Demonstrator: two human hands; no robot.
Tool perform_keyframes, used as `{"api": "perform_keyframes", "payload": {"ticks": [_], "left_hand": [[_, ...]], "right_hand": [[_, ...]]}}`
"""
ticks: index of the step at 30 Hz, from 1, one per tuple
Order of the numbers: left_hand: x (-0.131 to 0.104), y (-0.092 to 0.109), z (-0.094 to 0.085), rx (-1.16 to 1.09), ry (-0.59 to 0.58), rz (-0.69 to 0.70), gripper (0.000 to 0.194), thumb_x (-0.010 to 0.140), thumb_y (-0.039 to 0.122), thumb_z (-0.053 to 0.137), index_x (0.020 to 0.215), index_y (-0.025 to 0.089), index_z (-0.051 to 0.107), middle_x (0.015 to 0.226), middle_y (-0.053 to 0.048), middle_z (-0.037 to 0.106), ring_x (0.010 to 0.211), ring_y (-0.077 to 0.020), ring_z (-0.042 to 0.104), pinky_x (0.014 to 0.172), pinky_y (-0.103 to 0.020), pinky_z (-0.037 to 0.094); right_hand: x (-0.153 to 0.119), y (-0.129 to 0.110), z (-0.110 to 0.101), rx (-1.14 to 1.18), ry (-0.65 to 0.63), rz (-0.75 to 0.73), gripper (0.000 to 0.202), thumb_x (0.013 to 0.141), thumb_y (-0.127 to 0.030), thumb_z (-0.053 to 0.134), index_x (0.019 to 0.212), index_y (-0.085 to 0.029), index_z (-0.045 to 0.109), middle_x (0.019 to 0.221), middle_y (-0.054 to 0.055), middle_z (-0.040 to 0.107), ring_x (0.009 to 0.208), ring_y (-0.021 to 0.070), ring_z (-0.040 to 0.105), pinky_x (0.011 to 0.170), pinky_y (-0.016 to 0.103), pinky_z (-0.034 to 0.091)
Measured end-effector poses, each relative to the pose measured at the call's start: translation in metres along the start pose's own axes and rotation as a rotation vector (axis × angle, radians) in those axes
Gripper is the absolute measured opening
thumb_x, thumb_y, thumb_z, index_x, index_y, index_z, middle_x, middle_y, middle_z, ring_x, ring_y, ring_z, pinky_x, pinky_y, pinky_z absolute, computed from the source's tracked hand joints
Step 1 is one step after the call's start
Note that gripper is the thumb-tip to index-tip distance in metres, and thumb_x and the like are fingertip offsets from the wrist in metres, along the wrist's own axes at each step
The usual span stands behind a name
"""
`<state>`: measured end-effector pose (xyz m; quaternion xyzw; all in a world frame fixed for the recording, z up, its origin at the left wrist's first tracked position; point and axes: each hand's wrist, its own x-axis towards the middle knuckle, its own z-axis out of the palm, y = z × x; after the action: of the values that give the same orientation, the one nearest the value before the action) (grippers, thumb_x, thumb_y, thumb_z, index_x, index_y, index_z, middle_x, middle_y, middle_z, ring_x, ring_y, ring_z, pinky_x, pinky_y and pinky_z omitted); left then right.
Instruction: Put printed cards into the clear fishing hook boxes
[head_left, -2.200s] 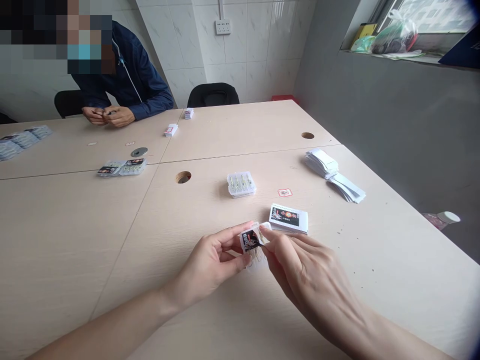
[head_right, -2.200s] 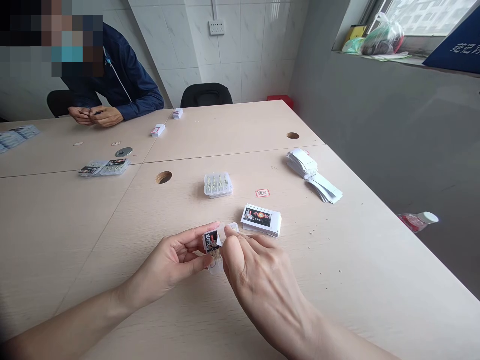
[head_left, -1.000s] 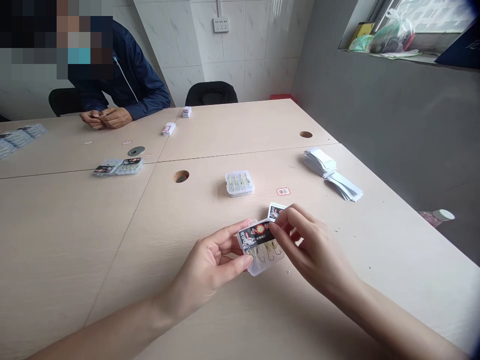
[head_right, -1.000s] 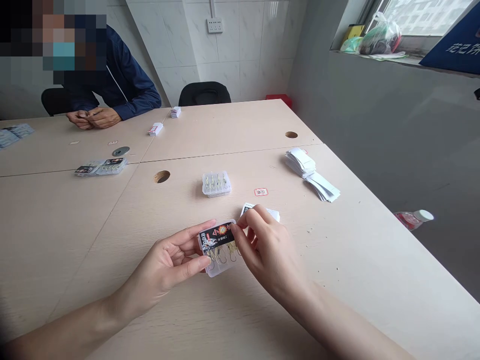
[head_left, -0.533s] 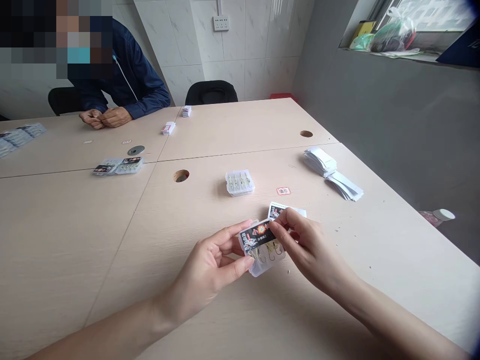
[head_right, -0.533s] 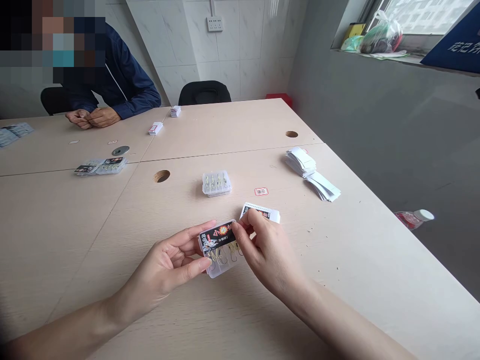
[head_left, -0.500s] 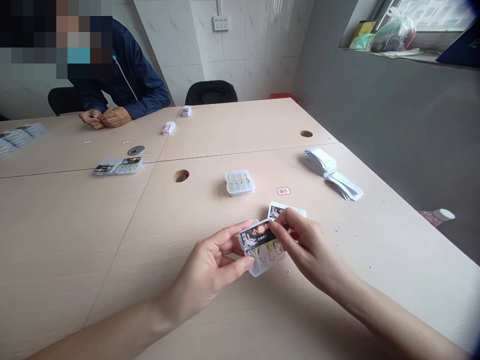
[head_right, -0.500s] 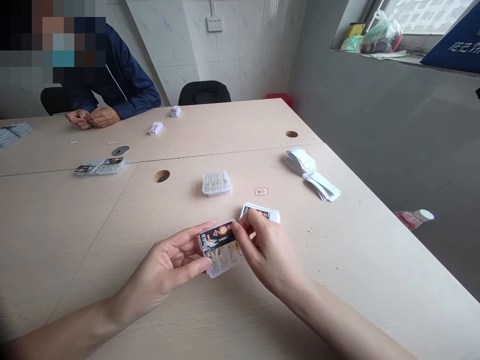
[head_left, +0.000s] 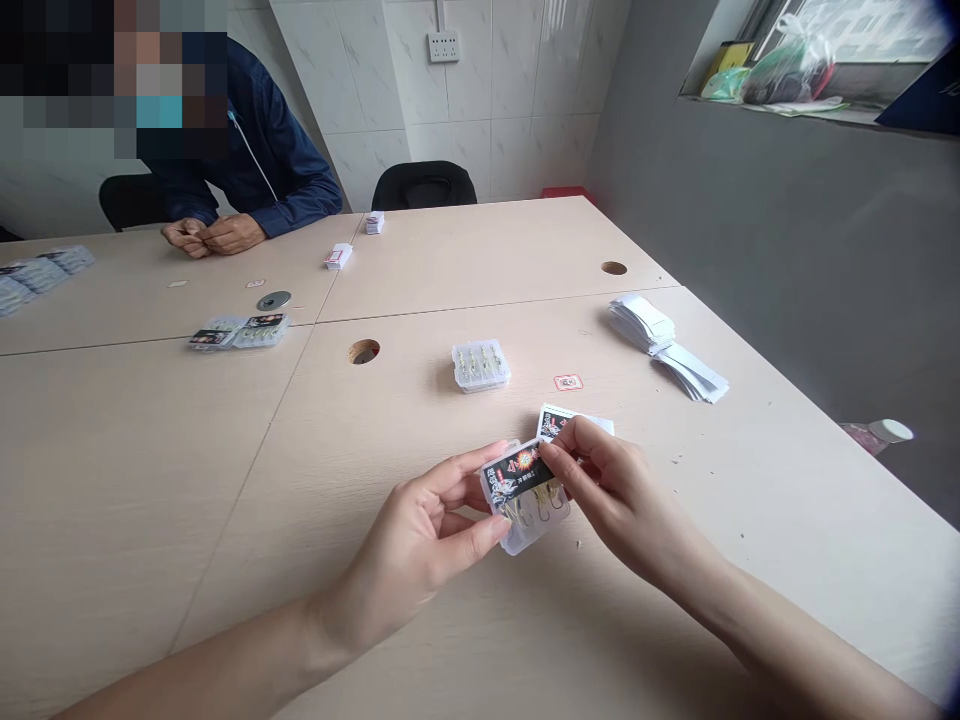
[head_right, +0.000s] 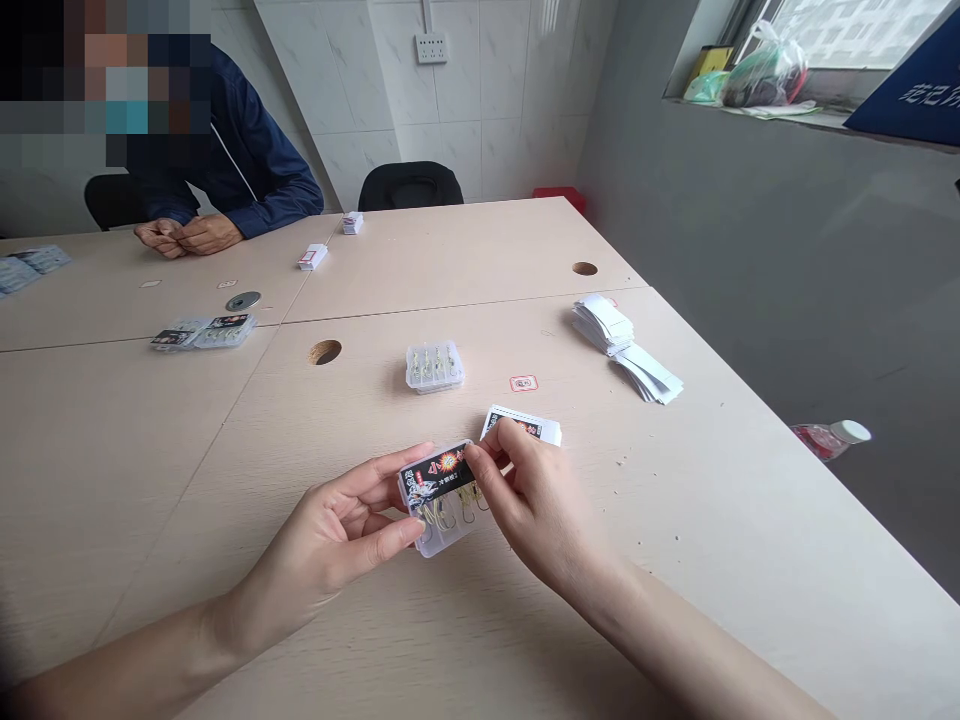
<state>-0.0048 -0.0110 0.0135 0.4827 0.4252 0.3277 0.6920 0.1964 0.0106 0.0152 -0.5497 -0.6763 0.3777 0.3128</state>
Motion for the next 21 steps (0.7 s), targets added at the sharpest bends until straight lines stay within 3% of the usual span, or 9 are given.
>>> {"api": "perform_keyframes", "payload": {"ticks": [21], "left_hand": [[-0.0014,0.0011,0.0023,0.015,0.030,-0.001,0.050,0.085,0.021,0.066,0.132,0.030,0.051,0.121,-0.002,0.067,0.107,-0.0176,0.063,0.091,-0.025,0.051]], "right_hand": [[0.0008,-0.0023,-0.0002,-0.019,-0.004,-0.002,0.032,0.095,-0.038,0.044,0.068,-0.021,0.039,0.059,-0.005,0.041,0.052,0.0101,0.034,0.046,0.024,0.027]]}}
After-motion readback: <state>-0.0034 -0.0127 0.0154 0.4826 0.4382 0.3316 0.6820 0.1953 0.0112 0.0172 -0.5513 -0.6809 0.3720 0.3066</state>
